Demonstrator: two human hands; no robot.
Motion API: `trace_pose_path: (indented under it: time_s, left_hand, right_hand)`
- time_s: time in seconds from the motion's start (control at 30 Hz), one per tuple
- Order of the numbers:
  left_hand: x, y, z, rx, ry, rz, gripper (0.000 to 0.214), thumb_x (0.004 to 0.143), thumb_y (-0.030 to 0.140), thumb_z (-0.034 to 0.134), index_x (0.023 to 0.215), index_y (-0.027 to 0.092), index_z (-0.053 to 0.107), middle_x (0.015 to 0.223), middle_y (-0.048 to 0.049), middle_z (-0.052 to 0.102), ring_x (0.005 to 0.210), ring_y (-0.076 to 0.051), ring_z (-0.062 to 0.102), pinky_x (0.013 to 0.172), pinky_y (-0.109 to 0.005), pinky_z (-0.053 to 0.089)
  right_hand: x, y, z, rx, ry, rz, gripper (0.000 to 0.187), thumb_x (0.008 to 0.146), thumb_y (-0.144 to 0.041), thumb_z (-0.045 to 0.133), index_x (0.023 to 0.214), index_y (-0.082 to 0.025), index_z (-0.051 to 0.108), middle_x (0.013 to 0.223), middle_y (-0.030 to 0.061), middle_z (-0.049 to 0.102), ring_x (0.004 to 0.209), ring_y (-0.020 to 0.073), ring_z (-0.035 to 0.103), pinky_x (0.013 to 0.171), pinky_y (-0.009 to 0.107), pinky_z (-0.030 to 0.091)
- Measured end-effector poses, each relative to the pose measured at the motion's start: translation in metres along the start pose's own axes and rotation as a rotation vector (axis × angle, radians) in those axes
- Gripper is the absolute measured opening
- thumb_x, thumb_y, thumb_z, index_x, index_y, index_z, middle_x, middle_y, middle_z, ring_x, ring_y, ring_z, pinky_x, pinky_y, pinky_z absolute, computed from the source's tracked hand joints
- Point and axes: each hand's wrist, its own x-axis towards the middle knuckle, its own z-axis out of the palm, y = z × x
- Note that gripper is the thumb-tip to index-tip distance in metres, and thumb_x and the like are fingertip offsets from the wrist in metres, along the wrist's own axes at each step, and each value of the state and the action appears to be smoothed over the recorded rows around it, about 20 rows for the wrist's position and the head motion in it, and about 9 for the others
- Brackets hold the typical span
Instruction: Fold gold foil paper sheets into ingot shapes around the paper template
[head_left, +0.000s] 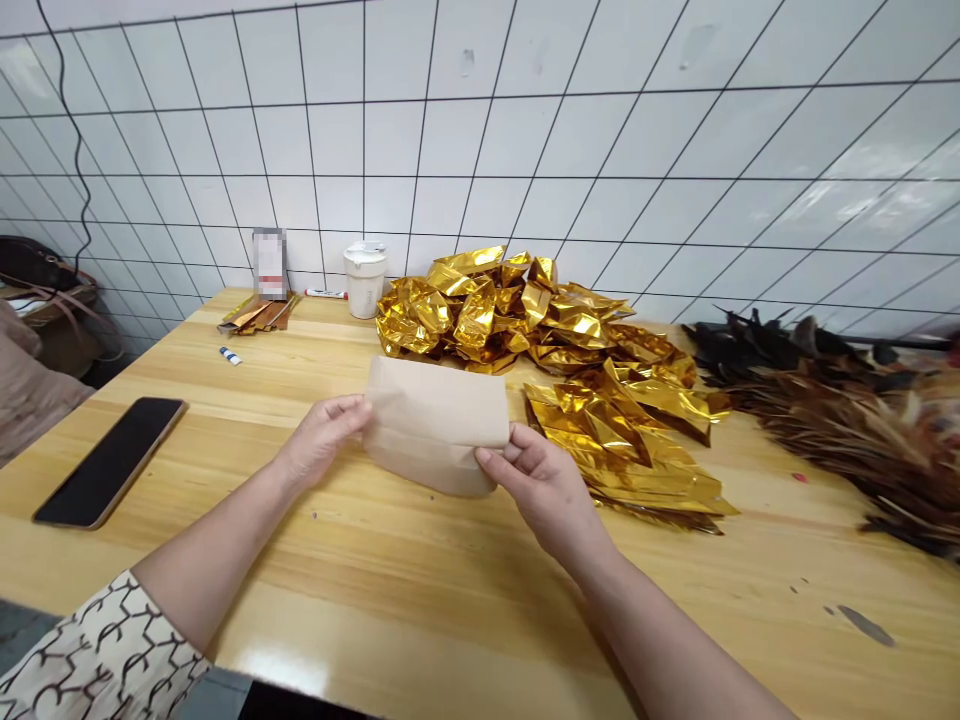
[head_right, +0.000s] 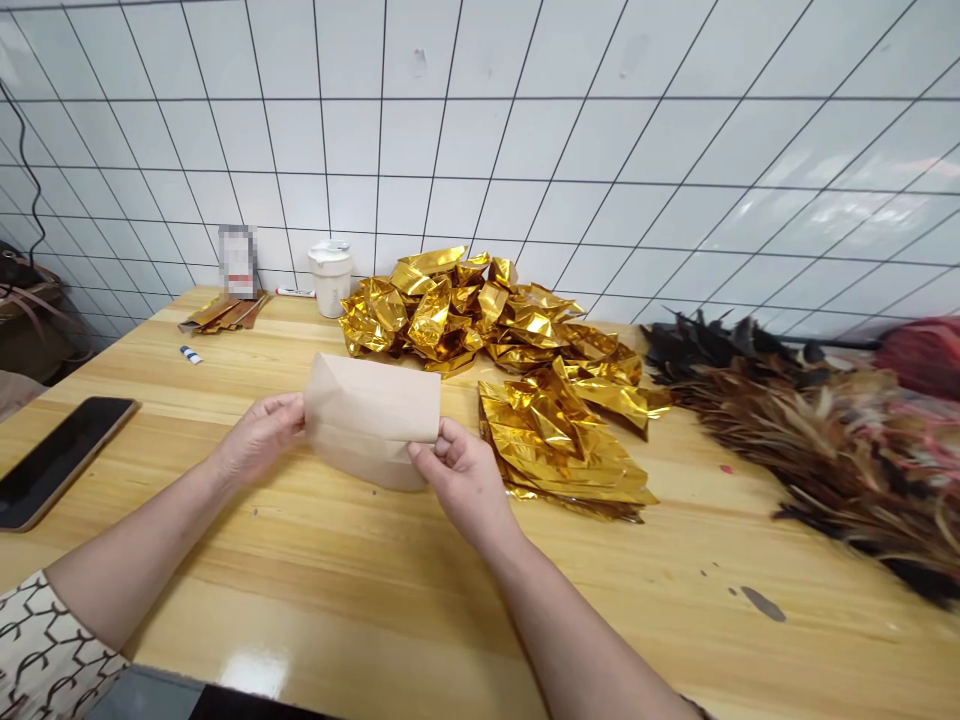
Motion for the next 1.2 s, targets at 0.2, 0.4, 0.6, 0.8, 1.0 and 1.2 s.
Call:
trace_pose_path:
  time_s: [0.2,0.4,0.6,0.8,1.0,1.2]
  left_hand:
    - [-0.001,-0.004,-0.001,-0.070,-0.027,-0.091,0.045,0.043,0.038,0.088,0.078,0.013,0.073,0.073,-0.0070,0.074,0.068,-0.020,0.067,0.073,-0.033,0.050]
    - [0.001,-0.005,-0.002,-0.081,-0.098,-0.140,0.049,0.043,0.030,0.088,0.086,0.013,0.073,0.080,-0.0082,0.075,0.075,-0.022,0.069,0.076,-0.034,0.051]
    - [0.002,-0.005,-0.003,-0.043,-0.005,-0.109,0.038,0.040,0.027,0.087,0.073,0.014,0.074,0.076,-0.0069,0.075,0.070,-0.021,0.068,0.076,-0.035,0.051]
    - [0.004,-0.006,-0.006,0.003,0.087,-0.056,0.027,0.041,0.021,0.082,0.066,0.015,0.072,0.068,-0.0034,0.072,0.065,-0.018,0.065,0.070,-0.031,0.049]
    - [0.006,-0.008,-0.011,0.043,0.067,-0.052,0.012,0.050,0.018,0.073,0.063,0.016,0.072,0.064,-0.0032,0.070,0.060,-0.016,0.063,0.062,-0.027,0.049]
    - [0.002,-0.006,-0.005,0.279,-0.026,0.115,0.038,0.051,0.012,0.067,0.087,0.019,0.074,0.100,-0.0067,0.070,0.092,-0.022,0.063,0.078,-0.031,0.050]
  right_hand:
    - [-0.001,-0.004,0.004,0.099,-0.057,0.097,0.032,0.060,-0.045,0.079,0.078,-0.022,0.064,0.070,0.0005,0.072,0.063,0.0170,0.066,0.069,0.031,0.054]
    - [0.000,-0.001,0.004,0.127,-0.034,0.119,0.038,0.058,-0.049,0.079,0.083,-0.022,0.066,0.075,0.0022,0.075,0.065,0.0204,0.069,0.069,0.034,0.055]
    - [0.000,-0.002,0.003,0.106,-0.024,0.091,0.036,0.059,-0.048,0.078,0.084,-0.024,0.067,0.072,0.0008,0.074,0.061,0.0191,0.067,0.063,0.032,0.054]
    - [0.002,-0.003,0.001,0.058,0.010,0.056,0.022,0.061,-0.042,0.076,0.073,-0.024,0.071,0.069,-0.0004,0.072,0.062,0.0173,0.064,0.063,0.031,0.052]
    - [0.006,0.001,-0.006,0.108,0.046,0.143,0.012,0.060,-0.032,0.072,0.066,-0.021,0.070,0.063,0.0004,0.069,0.053,0.0133,0.059,0.054,0.026,0.047]
    - [0.012,0.010,-0.015,0.139,0.089,0.156,0.014,0.064,-0.032,0.070,0.071,-0.020,0.070,0.068,0.0047,0.072,0.058,0.0176,0.064,0.056,0.030,0.052]
